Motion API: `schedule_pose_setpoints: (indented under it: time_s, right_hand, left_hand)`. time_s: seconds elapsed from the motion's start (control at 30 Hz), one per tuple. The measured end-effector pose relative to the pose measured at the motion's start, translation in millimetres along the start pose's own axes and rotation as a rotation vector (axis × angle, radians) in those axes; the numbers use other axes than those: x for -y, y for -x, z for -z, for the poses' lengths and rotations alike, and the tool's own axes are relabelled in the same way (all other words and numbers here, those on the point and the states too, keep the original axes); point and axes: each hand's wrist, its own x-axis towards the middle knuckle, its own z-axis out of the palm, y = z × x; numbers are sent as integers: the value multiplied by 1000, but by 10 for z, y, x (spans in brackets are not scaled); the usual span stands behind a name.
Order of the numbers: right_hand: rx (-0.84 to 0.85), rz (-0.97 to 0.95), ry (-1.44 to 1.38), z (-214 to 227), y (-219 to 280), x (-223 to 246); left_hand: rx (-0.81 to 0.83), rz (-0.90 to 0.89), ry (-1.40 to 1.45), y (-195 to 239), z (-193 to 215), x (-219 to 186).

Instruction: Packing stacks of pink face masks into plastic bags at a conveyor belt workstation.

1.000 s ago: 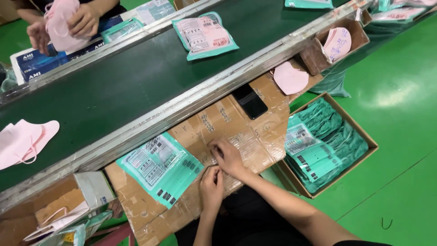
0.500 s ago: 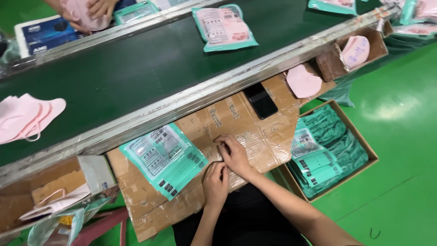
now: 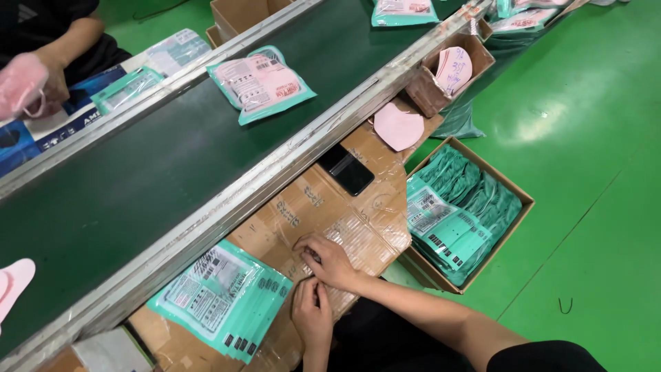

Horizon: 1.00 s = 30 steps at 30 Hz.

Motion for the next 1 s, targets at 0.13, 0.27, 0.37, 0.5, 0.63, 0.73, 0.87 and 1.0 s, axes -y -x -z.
schedule_pose_setpoints:
  time_s: [0.13,0.27,0.37,0.5,0.63,0.73,0.87,1.0]
  right_hand:
    - [4,-1,11,21,-3,19]
    - [-7,14,14,30,-6,35]
    - [-6,-16,22,5,-20,-8]
    - [-26,9,7,6,-13,15]
    - [-20,-2,32,-13,-13,-55]
    - [-13,-49,-18,-97,47,-88]
    - [-21,8,9,-53,-16,-18]
    - [-48,-10,-10,-53,-12,41]
  left_hand:
    - [12,7,5,-4,13,-37]
    - [-3,7,-19,-4,1,-31]
    - [8,46,-31,-23,-14,-29]
    - [-35,-11,-10,2,40,-97]
    - [-10,53,-41,-56,16,-151]
    - [-92,12,-48,-12,67,-176]
    - [-99,8,-54,-21,48,-136]
    - [-119,-1,-35,-11,81,-203]
